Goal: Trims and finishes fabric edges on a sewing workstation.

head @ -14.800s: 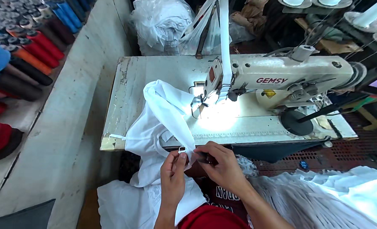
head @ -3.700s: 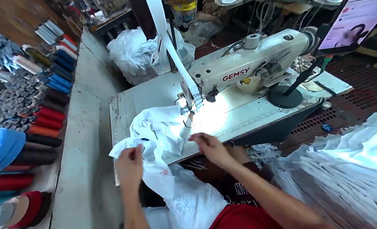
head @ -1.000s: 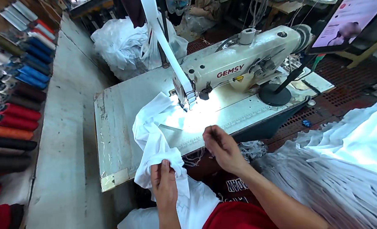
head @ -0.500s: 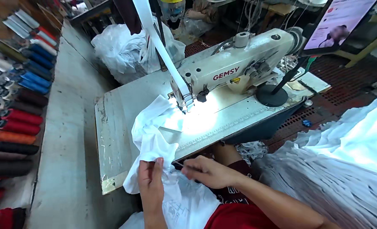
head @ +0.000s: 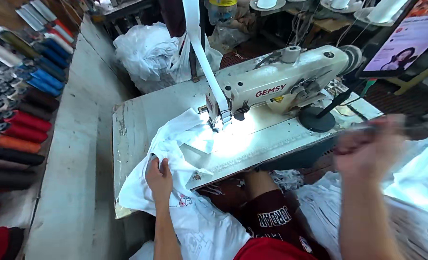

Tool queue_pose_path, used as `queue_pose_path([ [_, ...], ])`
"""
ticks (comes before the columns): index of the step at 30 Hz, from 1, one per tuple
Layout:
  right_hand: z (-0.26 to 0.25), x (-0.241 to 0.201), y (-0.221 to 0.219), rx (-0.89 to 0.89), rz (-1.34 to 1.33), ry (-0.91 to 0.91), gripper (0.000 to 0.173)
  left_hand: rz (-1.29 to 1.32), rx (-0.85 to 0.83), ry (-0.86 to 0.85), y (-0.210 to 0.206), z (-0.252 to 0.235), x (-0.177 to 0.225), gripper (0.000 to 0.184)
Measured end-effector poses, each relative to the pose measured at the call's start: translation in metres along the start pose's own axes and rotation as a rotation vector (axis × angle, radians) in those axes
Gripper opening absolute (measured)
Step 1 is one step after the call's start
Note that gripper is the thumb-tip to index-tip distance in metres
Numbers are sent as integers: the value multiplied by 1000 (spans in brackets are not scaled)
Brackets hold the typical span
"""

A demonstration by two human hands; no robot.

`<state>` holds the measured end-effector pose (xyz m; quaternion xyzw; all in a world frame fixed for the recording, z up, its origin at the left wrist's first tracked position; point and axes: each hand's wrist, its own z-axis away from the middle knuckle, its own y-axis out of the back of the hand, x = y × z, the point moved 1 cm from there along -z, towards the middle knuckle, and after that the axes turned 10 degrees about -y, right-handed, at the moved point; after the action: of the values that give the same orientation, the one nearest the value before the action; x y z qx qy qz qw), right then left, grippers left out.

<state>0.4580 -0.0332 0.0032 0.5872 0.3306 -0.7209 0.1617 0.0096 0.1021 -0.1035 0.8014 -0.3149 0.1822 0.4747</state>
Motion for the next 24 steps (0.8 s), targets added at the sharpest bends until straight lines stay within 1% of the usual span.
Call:
queue_pose_path([
  [1, 18, 25, -27, -159, 191, -59, 31, -11, -3, -4, -1, 0, 1, 31],
  [2, 34, 53, -52, -379, 415, -59, 23, -12, 0, -7, -2, 0, 2, 31],
  [3, 49, 80, -79, -588, 664, -18, 28, -8, 6, -14, -3, 0, 2, 30],
  [4, 65, 103, -105, -739, 901, 29, 38, -6, 11, -22, -4, 0, 1, 30],
  [5, 81, 121, -128, -848, 1099, 56, 47, -7, 17, -33, -4, 0, 0, 29],
  [6, 93, 135, -146, -928, 1236, 85, 49, -15, 16, -42, -3, 1, -1, 29],
  [7, 101, 142, -157, -983, 1319, 121, 42, -26, 7, -48, -1, 3, 0, 30],
  [8, 104, 141, -163, -1030, 1349, 115, 34, -42, -1, -56, 1, 3, 2, 32],
  [9, 100, 137, -162, -1061, 1343, 108, 30, -55, 3, -61, 3, 3, 5, 34],
  [11, 81, 123, -142, -1046, 1261, 132, 28, -38, 22, -13, 8, 0, 13, 38],
  [12, 68, 111, -124, -991, 1227, 161, 27, -13, 38, 10, 11, -4, 17, 40],
  [13, 54, 98, -102, -892, 1206, 205, 25, 16, 66, 30, 14, -10, 22, 42],
  [14, 38, 83, -76, -745, 1200, 248, 24, 50, 95, 48, 18, -19, 29, 45],
  [15, 22, 65, -45, -568, 1213, 265, 24, 81, 120, 60, 23, -28, 38, 48],
  [16, 7, 44, -12, -366, 1243, 242, 25, 112, 155, 52, 26, -37, 46, 50],
  [18, -17, 6, 56, 108, 1287, 170, 32, 208, 213, 24, 28, -54, 60, 51],
  [19, -22, -12, 84, 329, 1305, 117, 37, 260, 232, 17, 26, -61, 66, 51],
  [20, -22, -29, 104, 503, 1326, 71, 41, 301, 232, 22, 22, -68, 70, 51],
  [21, -20, -42, 115, 611, 1367, 13, 42, 330, 201, 38, 17, -72, 71, 53],
  [22, -16, -50, 118, 638, 1421, -60, 40, 335, 134, 66, 10, -74, 68, 58],
  [24, -9, -50, 114, 539, 1498, -149, 35, 281, -39, 145, -6, -73, 55, 64],
])
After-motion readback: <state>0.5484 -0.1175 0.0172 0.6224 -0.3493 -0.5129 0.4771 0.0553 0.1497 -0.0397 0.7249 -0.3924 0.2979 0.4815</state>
